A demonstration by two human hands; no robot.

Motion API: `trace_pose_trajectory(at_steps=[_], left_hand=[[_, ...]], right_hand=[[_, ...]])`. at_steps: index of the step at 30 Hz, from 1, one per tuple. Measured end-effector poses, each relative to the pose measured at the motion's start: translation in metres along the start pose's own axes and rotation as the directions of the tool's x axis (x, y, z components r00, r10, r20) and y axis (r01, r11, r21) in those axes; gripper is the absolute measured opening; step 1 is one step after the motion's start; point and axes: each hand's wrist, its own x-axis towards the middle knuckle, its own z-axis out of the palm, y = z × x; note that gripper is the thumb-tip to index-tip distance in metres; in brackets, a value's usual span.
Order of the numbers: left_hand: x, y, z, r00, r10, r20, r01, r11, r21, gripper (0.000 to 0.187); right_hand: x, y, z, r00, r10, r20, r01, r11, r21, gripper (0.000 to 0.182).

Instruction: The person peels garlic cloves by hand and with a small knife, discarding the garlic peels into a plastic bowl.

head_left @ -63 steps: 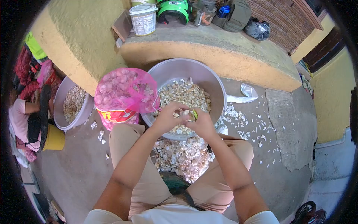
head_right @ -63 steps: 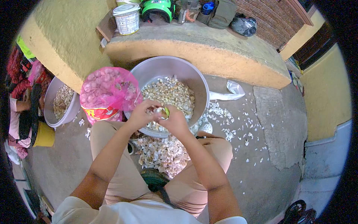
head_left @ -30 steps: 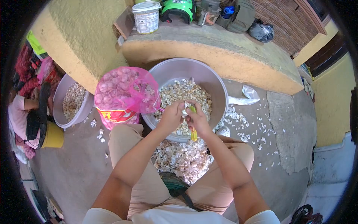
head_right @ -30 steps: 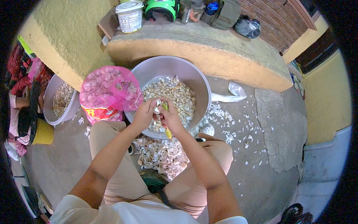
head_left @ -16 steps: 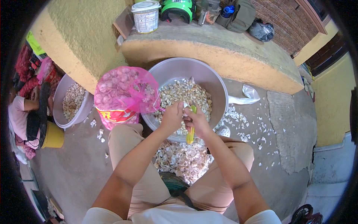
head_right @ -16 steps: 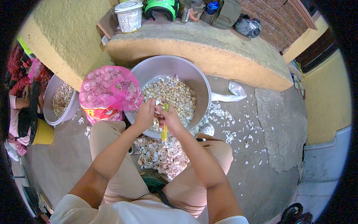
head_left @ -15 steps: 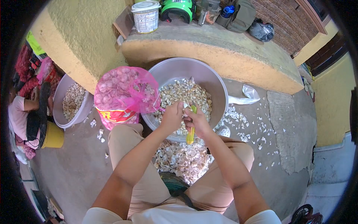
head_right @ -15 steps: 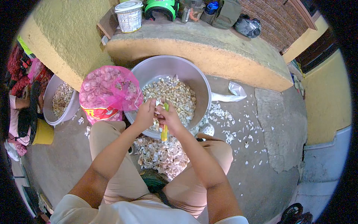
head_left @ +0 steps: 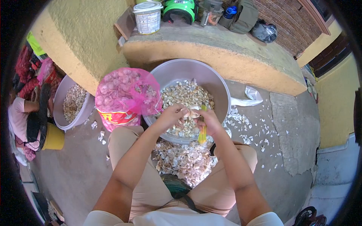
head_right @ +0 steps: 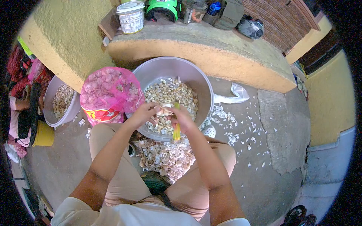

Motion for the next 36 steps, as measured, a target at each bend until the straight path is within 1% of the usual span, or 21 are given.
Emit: trace_pose_trajectory(at_steps=[2,3,5,6,8,11,14,17,20,23,26,29,32,36], left_hand=[[0.001,-0.002,-0.005,0.999,-0.031,0.039,0.033,0.998,-0.047,0.024],[0.001,-0.004,-0.007,0.997,-0.046,0.061,0.05,0.996,-0.07,0.024],[0.004,-0.007,-0.009,0.999,-0.044,0.015,0.045,0.994,-0.097,0.024],[0.005,-0.009,-0.009,0.999,-0.043,-0.007,0.042,0.993,-0.11,0.024],[0.005,-0.011,-0.01,0.998,-0.056,0.003,0.056,0.991,-0.124,0.022],[0.003,-0.008,-0.01,0.997,-0.083,0.005,0.082,0.983,-0.164,0.018],[0.004,-0.009,-0.013,0.992,-0.121,0.026,0.124,0.975,-0.183,0.017],[0.002,-0.01,-0.015,0.988,-0.135,0.076,0.15,0.959,-0.239,0.016],[0.003,-0.011,-0.016,0.984,-0.135,0.118,0.163,0.947,-0.275,0.015],[0.003,-0.01,-0.018,0.978,-0.13,0.161,0.172,0.943,-0.287,0.014],[0.003,-0.009,-0.018,0.973,-0.123,0.195,0.176,0.942,-0.284,0.014],[0.003,-0.01,-0.019,0.967,-0.132,0.216,0.192,0.939,-0.285,0.015],[0.003,-0.011,-0.019,0.963,-0.131,0.236,0.199,0.936,-0.292,0.016],[0.0,-0.009,-0.016,0.963,-0.149,0.225,0.217,0.924,-0.316,0.016]], right_hand=[[0.009,0.006,-0.013,1.0,-0.019,0.017,0.019,1.0,0.002,0.025],[0.007,0.004,-0.009,1.0,-0.022,-0.014,0.021,1.0,-0.011,0.026],[0.003,-0.002,0.002,0.997,-0.028,-0.077,0.025,0.999,-0.036,0.028],[0.003,0.0,0.003,0.996,-0.044,-0.074,0.037,0.995,-0.097,0.029],[0.005,0.006,0.005,0.995,-0.075,-0.063,0.06,0.974,-0.219,0.032],[0.001,0.004,0.01,0.981,-0.195,-0.008,0.174,0.893,-0.414,0.033],[0.003,0.003,0.006,0.988,-0.148,0.04,0.152,0.901,-0.406,0.031],[-0.003,-0.002,0.011,0.988,-0.151,0.043,0.157,0.939,-0.305,0.025],[0.002,0.0,0.003,0.988,-0.129,0.079,0.148,0.933,-0.327,0.02],[0.0,0.0,0.002,0.983,-0.143,0.114,0.171,0.939,-0.297,0.016],[-0.001,0.001,0.003,0.975,-0.18,0.134,0.206,0.954,-0.22,0.013],[-0.004,-0.004,0.004,0.974,-0.179,0.142,0.21,0.945,-0.252,0.012],[-0.002,-0.002,0.001,0.965,-0.185,0.187,0.221,0.955,-0.196,0.011],[0.002,0.003,-0.004,0.964,-0.148,0.223,0.177,0.977,-0.118,0.014]])
